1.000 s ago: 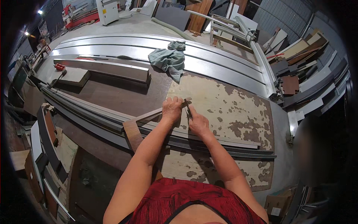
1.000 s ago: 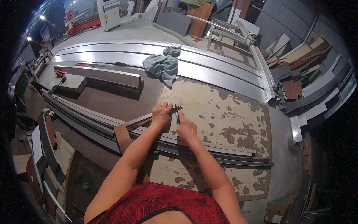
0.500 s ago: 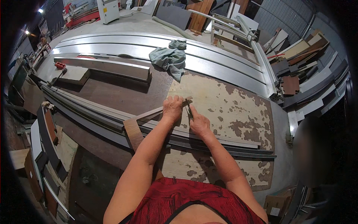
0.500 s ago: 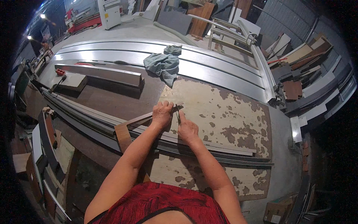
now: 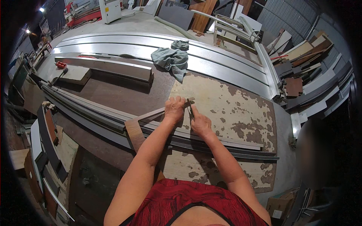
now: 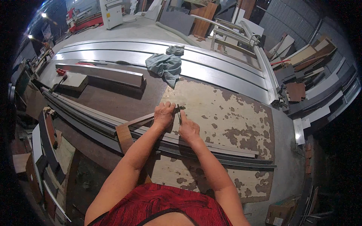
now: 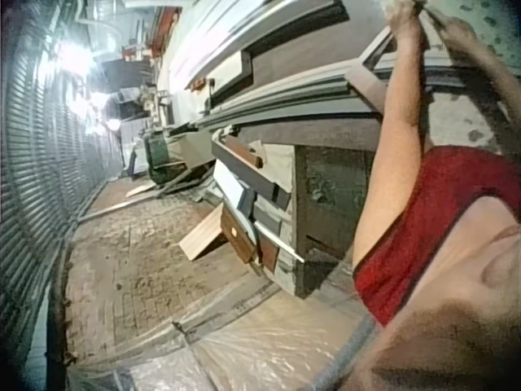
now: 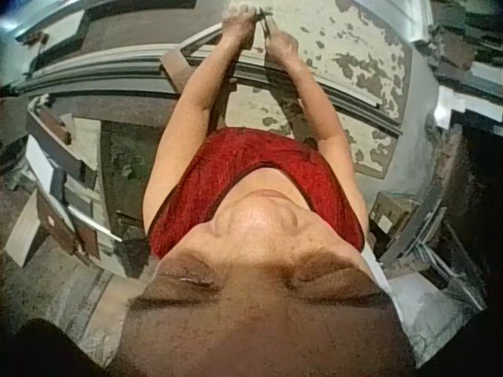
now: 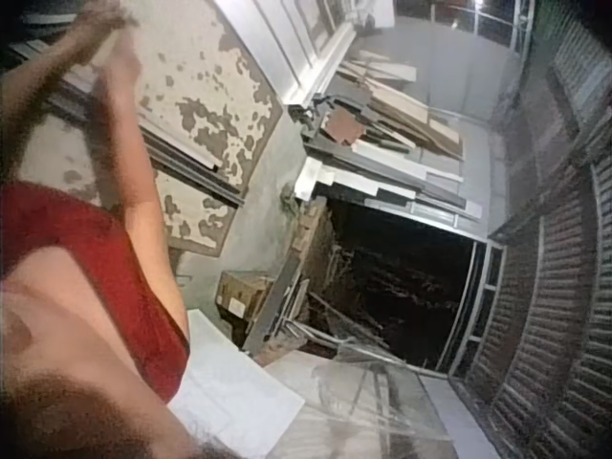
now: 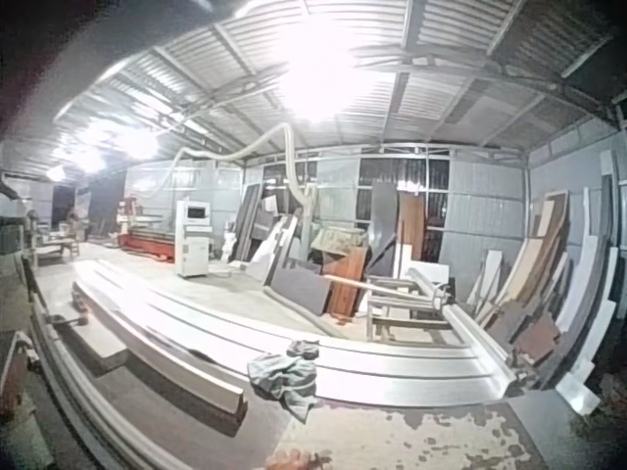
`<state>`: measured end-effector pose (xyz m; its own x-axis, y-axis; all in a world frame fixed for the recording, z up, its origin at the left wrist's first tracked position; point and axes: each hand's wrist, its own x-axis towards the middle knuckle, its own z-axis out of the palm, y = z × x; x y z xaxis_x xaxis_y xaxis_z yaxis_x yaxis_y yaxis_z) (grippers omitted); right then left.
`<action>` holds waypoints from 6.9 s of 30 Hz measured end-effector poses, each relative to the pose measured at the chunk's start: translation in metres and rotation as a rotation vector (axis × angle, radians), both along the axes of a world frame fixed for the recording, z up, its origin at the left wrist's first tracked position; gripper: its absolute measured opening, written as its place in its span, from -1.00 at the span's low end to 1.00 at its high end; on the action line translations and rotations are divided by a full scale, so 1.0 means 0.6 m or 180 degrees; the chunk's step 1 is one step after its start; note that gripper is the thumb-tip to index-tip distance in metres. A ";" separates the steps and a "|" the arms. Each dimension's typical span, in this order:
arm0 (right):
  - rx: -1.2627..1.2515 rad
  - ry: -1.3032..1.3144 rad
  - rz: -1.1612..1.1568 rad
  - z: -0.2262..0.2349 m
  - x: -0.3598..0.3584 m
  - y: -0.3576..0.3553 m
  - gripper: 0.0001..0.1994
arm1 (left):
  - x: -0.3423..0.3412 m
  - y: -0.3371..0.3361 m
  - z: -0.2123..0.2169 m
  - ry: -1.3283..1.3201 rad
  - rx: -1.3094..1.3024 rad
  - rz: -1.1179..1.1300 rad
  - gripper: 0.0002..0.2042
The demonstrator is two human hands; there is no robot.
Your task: The person positions wooden pieces on a workbench using a square ruler and cuts a wooden piece using a utility knife.
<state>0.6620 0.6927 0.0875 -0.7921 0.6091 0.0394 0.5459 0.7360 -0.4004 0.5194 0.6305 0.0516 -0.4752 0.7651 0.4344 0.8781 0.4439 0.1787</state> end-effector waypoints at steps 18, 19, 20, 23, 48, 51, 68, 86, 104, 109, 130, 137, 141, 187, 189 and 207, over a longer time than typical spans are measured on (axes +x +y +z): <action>0.0028 0.0108 0.0021 -0.011 -0.027 0.026 -0.42 | 0.000 0.000 0.000 -0.0046 -0.0015 -0.0012 -0.78; 0.0026 0.0077 0.0011 -0.009 -0.020 0.018 -0.42 | 0.000 0.000 0.003 -0.0048 -0.0008 0.0000 -0.78; 0.0031 0.0073 0.0024 -0.009 -0.011 0.012 -0.42 | 0.002 0.000 0.007 -0.0059 -0.0060 -0.0013 -0.79; 0.0109 0.0072 0.0065 -0.012 0.020 0.004 -0.42 | 0.005 0.000 0.012 -0.0065 -0.0071 -0.0010 -0.82; -0.0010 -0.0400 0.0157 0.005 0.042 0.004 -0.38 | 0.001 -0.001 0.004 -0.0025 0.0081 -0.0015 -0.82; -0.0014 -0.0121 0.0212 0.006 0.049 0.010 -0.39 | 0.000 -0.001 0.003 -0.0077 0.0064 -0.0020 -0.82; 0.0103 0.0037 0.0062 0.001 0.008 0.013 -0.38 | 0.003 0.001 0.006 -0.0066 0.0112 -0.0017 -0.86; 0.0156 -0.0160 0.0202 0.015 0.000 0.016 -0.37 | 0.002 0.001 0.005 -0.0063 0.0056 -0.0020 -0.81; 0.0136 0.0020 0.0095 0.013 -0.030 0.028 -0.40 | 0.003 0.004 0.004 -0.0075 0.0049 -0.0042 -0.78; 0.0135 -0.0060 0.0085 0.006 -0.010 0.009 -0.39 | 0.000 0.000 0.001 -0.0110 0.0066 0.0006 -0.80; 0.0035 -0.0126 0.0055 0.011 0.018 0.000 -0.39 | 0.004 -0.005 0.011 -0.0053 0.0073 -0.0004 -0.84; 0.0125 0.0070 0.0090 0.006 -0.018 0.023 -0.39 | 0.002 -0.001 0.003 -0.0115 0.0091 -0.0047 -0.79; 0.0156 0.0041 0.0111 -0.005 -0.002 0.015 -0.39 | 0.002 -0.002 0.004 -0.0146 0.0014 -0.0031 -0.76; -0.0040 0.0134 0.0099 0.029 0.047 0.006 -0.41 | 0.004 -0.003 0.013 -0.0046 0.0079 -0.0042 -0.86; -0.0093 0.0227 0.0047 0.029 0.042 0.007 -0.41 | 0.007 -0.006 0.020 -0.0092 0.0007 0.0015 -0.85; 0.0018 0.0047 0.0079 0.011 0.010 0.014 -0.40 | 0.001 -0.002 0.001 0.0042 0.0179 -0.0021 -0.83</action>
<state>0.6680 0.7010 0.0944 -0.8063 0.5889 0.0548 0.5214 0.7516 -0.4040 0.5199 0.6296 0.0522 -0.4643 0.7424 0.4830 0.8834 0.4278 0.1916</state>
